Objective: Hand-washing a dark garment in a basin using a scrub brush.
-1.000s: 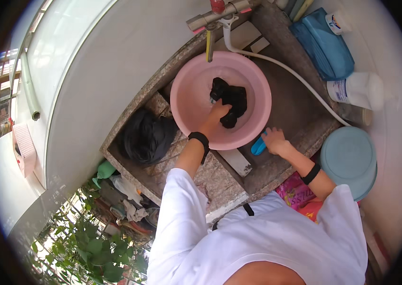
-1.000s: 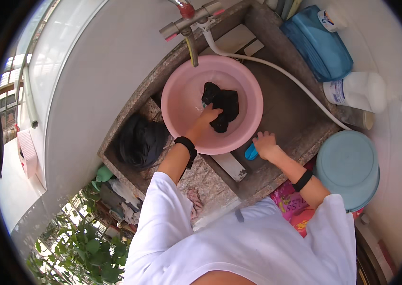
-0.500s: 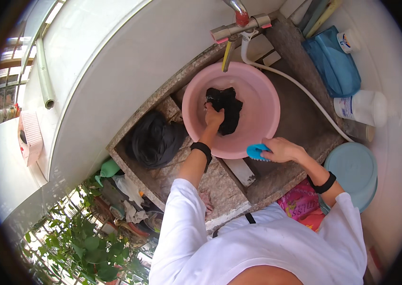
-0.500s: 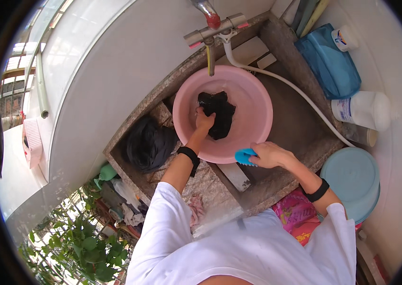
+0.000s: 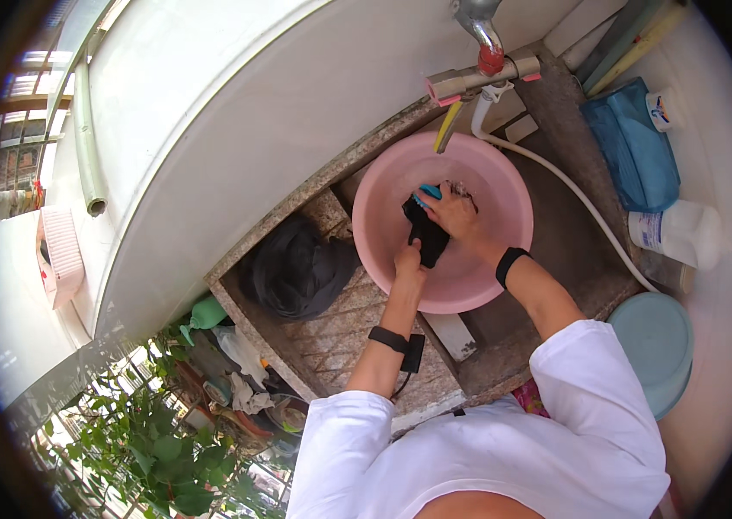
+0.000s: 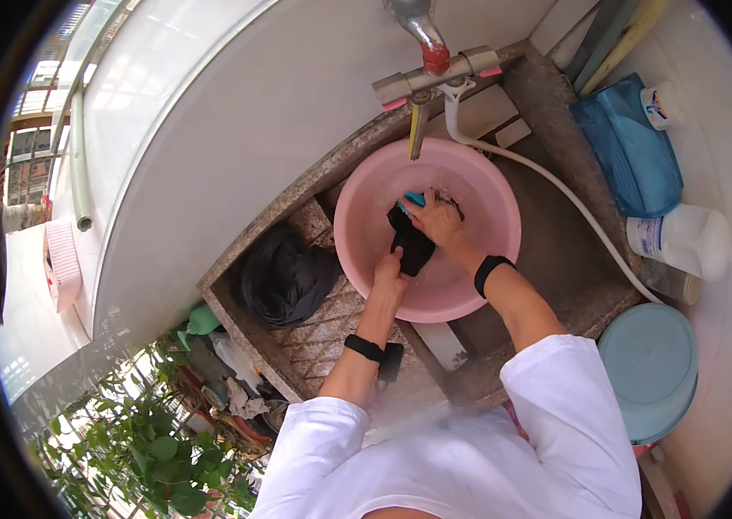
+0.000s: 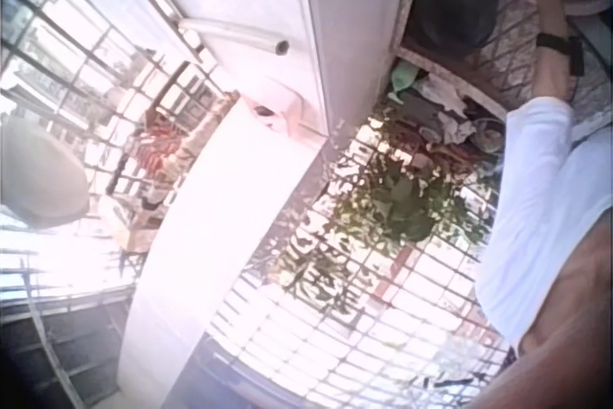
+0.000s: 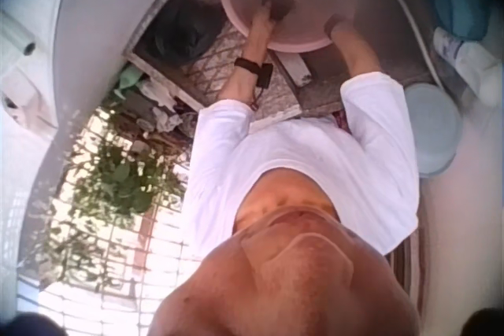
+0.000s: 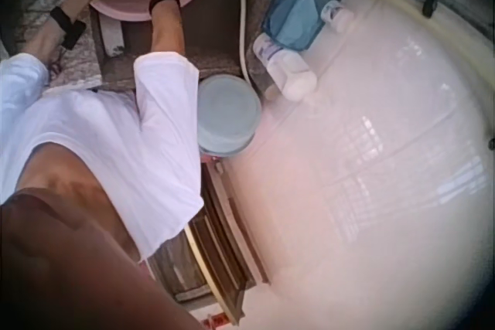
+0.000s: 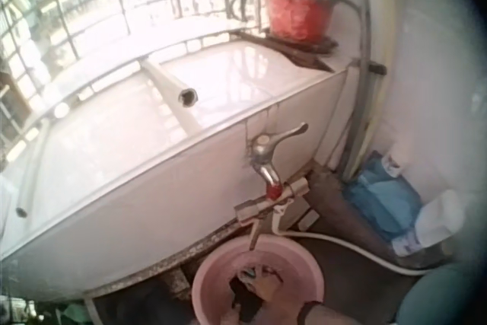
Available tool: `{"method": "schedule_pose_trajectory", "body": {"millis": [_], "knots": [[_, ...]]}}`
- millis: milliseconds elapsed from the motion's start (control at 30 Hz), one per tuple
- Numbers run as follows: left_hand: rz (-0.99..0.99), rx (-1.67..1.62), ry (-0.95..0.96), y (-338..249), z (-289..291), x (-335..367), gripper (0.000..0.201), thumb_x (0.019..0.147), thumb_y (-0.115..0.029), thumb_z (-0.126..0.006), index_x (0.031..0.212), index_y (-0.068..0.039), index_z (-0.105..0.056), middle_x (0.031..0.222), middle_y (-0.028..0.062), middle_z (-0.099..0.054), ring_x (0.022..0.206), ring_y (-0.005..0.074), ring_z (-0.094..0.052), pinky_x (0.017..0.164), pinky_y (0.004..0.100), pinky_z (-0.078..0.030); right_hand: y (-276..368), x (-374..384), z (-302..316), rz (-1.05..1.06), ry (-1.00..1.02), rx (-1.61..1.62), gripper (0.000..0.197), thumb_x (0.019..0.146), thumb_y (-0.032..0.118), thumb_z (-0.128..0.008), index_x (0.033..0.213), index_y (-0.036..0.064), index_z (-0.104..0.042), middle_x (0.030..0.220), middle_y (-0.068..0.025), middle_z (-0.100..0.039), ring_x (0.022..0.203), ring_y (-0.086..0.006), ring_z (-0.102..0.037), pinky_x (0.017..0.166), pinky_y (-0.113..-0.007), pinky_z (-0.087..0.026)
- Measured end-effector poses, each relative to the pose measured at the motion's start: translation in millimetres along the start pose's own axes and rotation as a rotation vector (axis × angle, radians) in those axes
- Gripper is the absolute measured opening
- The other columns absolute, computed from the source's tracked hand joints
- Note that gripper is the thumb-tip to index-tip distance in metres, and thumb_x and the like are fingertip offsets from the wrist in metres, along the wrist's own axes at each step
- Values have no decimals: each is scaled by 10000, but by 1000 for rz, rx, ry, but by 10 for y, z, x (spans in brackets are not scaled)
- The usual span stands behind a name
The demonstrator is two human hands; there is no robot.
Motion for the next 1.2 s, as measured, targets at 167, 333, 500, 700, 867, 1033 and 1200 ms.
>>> {"method": "schedule_pose_trajectory", "body": {"millis": [167, 333, 500, 700, 867, 1033, 1200], "knots": [[81, -145, -90, 59, -39, -49, 303, 933, -95, -398, 1228, -31, -427, 1103, 134, -560, 954, 259, -598, 782, 421, -534, -308, 146, 227, -239, -245, 74, 416, 806, 268, -597, 1208, 296, -496, 983, -179, -463, 687, -347, -586, 596, -443, -505], [237, -350, 3, -72, -156, -18, 271, 933, -144, -408, 1166, -27, -480, 1058, 124, -589, 945, 256, -599, 813, 435, -519, 530, -325, 197, 60, -153, 261, 422, 810, 253, -589, 1215, 299, -480, 923, -193, -454, 700, -359, -588, 546, -438, -503], [159, -335, -79, -83, -168, -166, 264, 937, -111, -394, 1164, 0, -470, 1094, 136, -569, 1001, 267, -577, 868, 438, -497, -175, -1, 75, 86, -119, -121, 431, 797, 252, -609, 1206, 302, -486, 918, -167, -454, 634, -322, -593, 530, -410, -514], [56, -333, -82, 11, 85, 75, 282, 937, -117, -392, 1184, 6, -446, 1127, 142, -557, 1035, 280, -557, 922, 433, -463, -1, 0, 493, -160, -298, 56, 413, 807, 253, -608, 1199, 311, -492, 928, -157, -451, 650, -345, -581, 542, -419, -501], [264, -455, 62, 35, 147, 139, 297, 930, -150, -389, 1191, -25, -451, 1119, 143, -557, 1017, 294, -568, 905, 463, -469, 407, -179, 67, 270, -148, 210, 446, 782, 249, -627, 1202, 317, -493, 929, -175, -432, 699, -344, -591, 566, -432, -497], [94, -366, 35, -141, -202, -447, 311, 938, -134, -353, 1222, -29, -428, 1172, 140, -537, 1038, 298, -562, 908, 449, -473, -499, 2, 114, -43, -167, -149, 450, 772, 258, -632, 1198, 300, -494, 973, -167, -461, 634, -307, -591, 551, -387, -520], [119, -409, 15, -102, 91, -60, 310, 944, -134, -344, 1227, -32, -415, 1165, 136, -533, 1056, 277, -552, 897, 441, -483, -130, -71, 495, -190, -312, 205, 419, 800, 261, -611, 1197, 301, -483, 992, -169, -455, 692, -339, -594, 569, -421, -513]]}}
Point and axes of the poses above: each hand's wrist, its own x-axis towards the middle knuckle, its own z-axis out of the back of the hand, y = z × x, the point moved 7 cm from there along x, towards the middle knuckle
